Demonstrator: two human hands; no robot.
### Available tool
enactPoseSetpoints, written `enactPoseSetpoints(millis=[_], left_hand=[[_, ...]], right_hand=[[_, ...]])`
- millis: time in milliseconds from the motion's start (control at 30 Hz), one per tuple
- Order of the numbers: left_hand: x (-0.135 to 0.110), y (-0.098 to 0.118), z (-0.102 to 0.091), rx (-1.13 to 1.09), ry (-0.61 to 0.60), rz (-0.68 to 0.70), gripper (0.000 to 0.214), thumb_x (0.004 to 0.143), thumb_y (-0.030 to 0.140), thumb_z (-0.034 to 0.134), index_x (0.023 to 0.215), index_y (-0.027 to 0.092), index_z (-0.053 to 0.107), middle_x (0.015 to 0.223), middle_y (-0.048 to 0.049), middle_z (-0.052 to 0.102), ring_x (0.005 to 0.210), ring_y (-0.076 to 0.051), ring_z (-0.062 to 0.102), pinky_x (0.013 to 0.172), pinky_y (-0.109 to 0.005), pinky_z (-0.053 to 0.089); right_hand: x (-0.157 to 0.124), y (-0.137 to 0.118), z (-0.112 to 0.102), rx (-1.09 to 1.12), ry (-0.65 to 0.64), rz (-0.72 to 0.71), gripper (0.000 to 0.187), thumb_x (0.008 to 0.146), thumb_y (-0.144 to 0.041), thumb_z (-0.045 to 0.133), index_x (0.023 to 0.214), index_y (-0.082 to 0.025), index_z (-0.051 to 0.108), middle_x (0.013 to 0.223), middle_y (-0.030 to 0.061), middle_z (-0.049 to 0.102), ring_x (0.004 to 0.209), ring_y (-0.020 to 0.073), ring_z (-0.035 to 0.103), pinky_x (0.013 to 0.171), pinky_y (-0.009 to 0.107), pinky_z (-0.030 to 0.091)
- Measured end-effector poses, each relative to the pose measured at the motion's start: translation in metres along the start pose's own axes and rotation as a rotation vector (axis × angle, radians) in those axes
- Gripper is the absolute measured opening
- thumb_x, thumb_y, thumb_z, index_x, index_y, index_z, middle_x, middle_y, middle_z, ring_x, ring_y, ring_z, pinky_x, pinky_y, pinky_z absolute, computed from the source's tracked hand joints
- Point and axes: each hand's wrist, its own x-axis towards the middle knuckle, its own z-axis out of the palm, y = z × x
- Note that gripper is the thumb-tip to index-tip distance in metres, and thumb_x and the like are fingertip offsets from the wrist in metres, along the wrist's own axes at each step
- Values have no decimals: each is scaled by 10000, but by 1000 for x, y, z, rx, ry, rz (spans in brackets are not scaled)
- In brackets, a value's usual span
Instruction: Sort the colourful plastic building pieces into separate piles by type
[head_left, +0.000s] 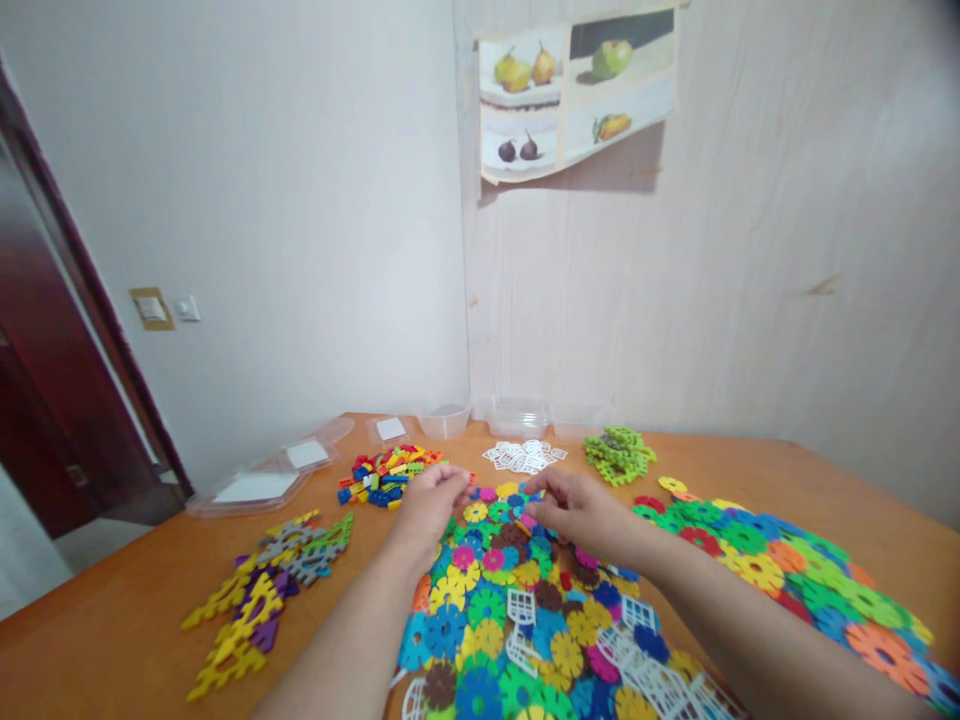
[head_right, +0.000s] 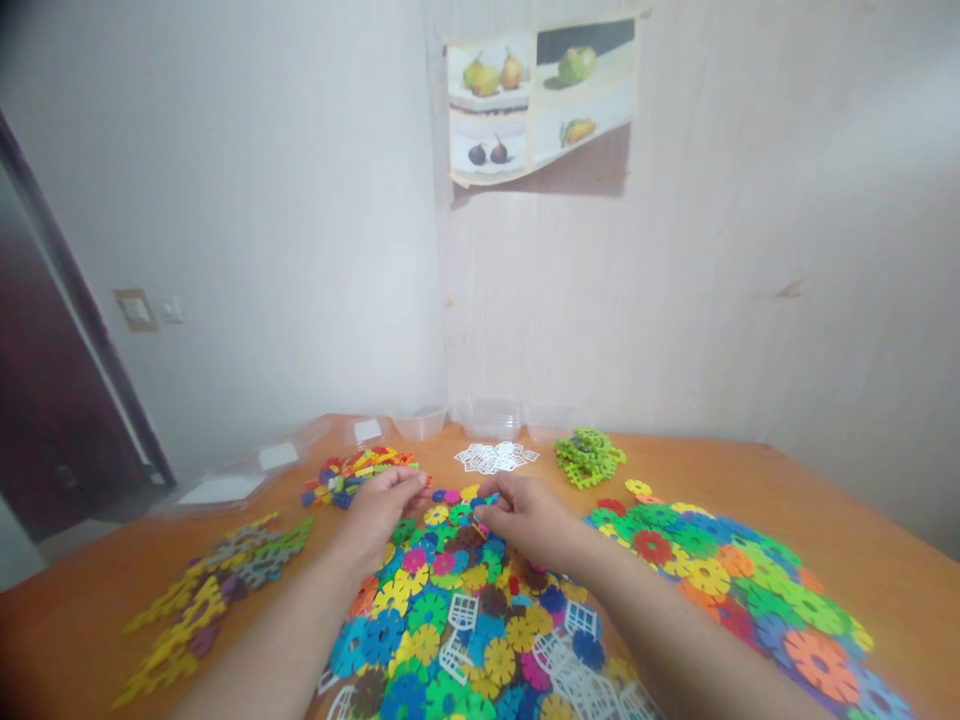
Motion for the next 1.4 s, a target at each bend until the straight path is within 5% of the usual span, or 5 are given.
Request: enactPoseSetpoints(millis=[167, 500, 833, 1167, 1400], left_hand=[[30, -5, -41, -318, 404, -176, 91, 729, 167, 688, 780, 123, 627, 672, -39, 671, 542, -84, 604, 522, -174, 449], [39, -6, -53, -425, 547, -141, 88, 803, 70, 577, 837, 151, 588, 751, -54, 677, 699, -112, 671, 796, -270, 550], [32, -1, -36, -333, 419, -11, 98, 748, 156, 643, 842, 144, 623, 753, -45, 696, 678, -108, 664, 689, -229, 535], [19, 0, -24, -203, 307, 45, 196, 676, 249, 683, 830, 131, 650, 768, -62, 712, 641, -122, 651, 609, -232, 504], [15, 1, -17, -86, 282, 64, 217, 681, 275, 655, 852, 141, 662, 753, -51, 707, 687, -138, 646, 627, -232, 476]], right_hand=[[7, 15, -11, 7, 86, -8, 235, 871, -395, 552, 979, -188, 581, 629, -52, 466, 542, 94, 448, 500, 205, 376], [8, 23, -28, -151, 140, 3, 142, 832, -300, 520, 849, -180, 593, 628, -35, 521, 552, 108, 497, 496, 214, 356], [0, 25, -32, -595, -121, 125, 97, 738, -212, 567, 766, -206, 660, 697, -9, 654, 628, 134, 547, 524, 223, 303], [-4, 18, -29, -827, -91, 199, 398, 694, -499, 682, 1001, -247, 666, 907, 60, 693, 789, 236, 616, 564, 260, 311], [0, 22, -20, -782, -56, 117, 174, 727, -375, 645, 810, -222, 651, 786, 25, 661, 696, 173, 561, 531, 250, 273]])
